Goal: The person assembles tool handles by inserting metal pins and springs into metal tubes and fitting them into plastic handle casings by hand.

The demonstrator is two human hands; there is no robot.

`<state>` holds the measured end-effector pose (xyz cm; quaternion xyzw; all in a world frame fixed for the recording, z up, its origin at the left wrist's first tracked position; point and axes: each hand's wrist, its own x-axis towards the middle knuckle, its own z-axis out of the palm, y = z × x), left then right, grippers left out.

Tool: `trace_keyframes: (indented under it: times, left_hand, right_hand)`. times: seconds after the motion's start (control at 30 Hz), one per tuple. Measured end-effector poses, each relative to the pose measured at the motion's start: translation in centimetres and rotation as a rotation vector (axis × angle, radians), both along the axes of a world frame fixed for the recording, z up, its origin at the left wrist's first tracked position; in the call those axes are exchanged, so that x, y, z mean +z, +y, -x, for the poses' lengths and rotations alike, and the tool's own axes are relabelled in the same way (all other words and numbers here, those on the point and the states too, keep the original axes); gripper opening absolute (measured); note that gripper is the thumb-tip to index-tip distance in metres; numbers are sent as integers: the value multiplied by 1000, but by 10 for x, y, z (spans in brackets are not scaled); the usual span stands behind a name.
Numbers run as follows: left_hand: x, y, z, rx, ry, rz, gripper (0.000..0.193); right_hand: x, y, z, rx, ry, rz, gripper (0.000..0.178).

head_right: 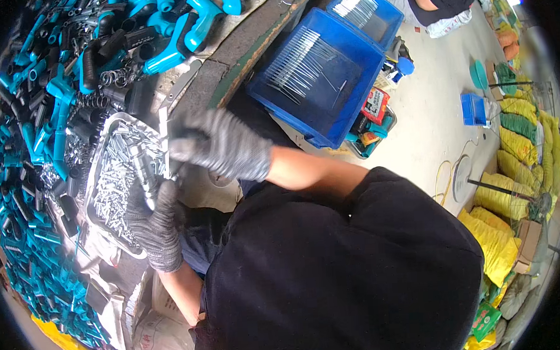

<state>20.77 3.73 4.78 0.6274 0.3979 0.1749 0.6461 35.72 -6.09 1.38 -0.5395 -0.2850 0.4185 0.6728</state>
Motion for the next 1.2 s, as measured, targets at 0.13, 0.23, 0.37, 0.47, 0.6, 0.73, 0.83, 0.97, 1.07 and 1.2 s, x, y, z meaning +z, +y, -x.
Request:
trace_keyframes:
  times: [0.13, 0.23, 0.37, 0.47, 0.6, 0.73, 0.83, 0.97, 1.07, 1.2]
  left_hand:
    - [-5, 15, 37, 135, 22, -19, 18]
    - [2, 17, 51, 158, 59, -170, 22]
    - [-2, 20, 59, 219, 45, -114, 24]
    - [-1, 27, 69, 164, 43, -79, 25]
    - [-1, 36, 98, 115, -28, 163, 36]
    - [5, 37, 99, 57, 56, 27, 25]
    - [9, 36, 92, 60, 118, -29, 21]
    - [5, 31, 79, 76, 65, -51, 35]
    - [2, 36, 81, 111, 60, 5, 26]
    - [2, 41, 84, 82, 15, 123, 25]
  right_hand:
    - [-6, 28, 28, 84, -78, -29, 31]
    - [-8, 44, 27, 126, -572, -99, 31]
    - [10, 55, 34, 109, -106, -18, 31]
    - [17, 62, 24, 87, -357, 38, 30]
    - [19, 57, -11, -178, -225, -7, 30]
    - [19, 63, -5, -135, -307, -23, 25]
    - [27, 65, 14, 58, -120, 32, 21]
    - [13, 67, 36, 154, -69, 88, 24]
    - [19, 71, 39, 119, 15, 84, 29]
    - [5, 74, 36, 69, -336, 87, 31]
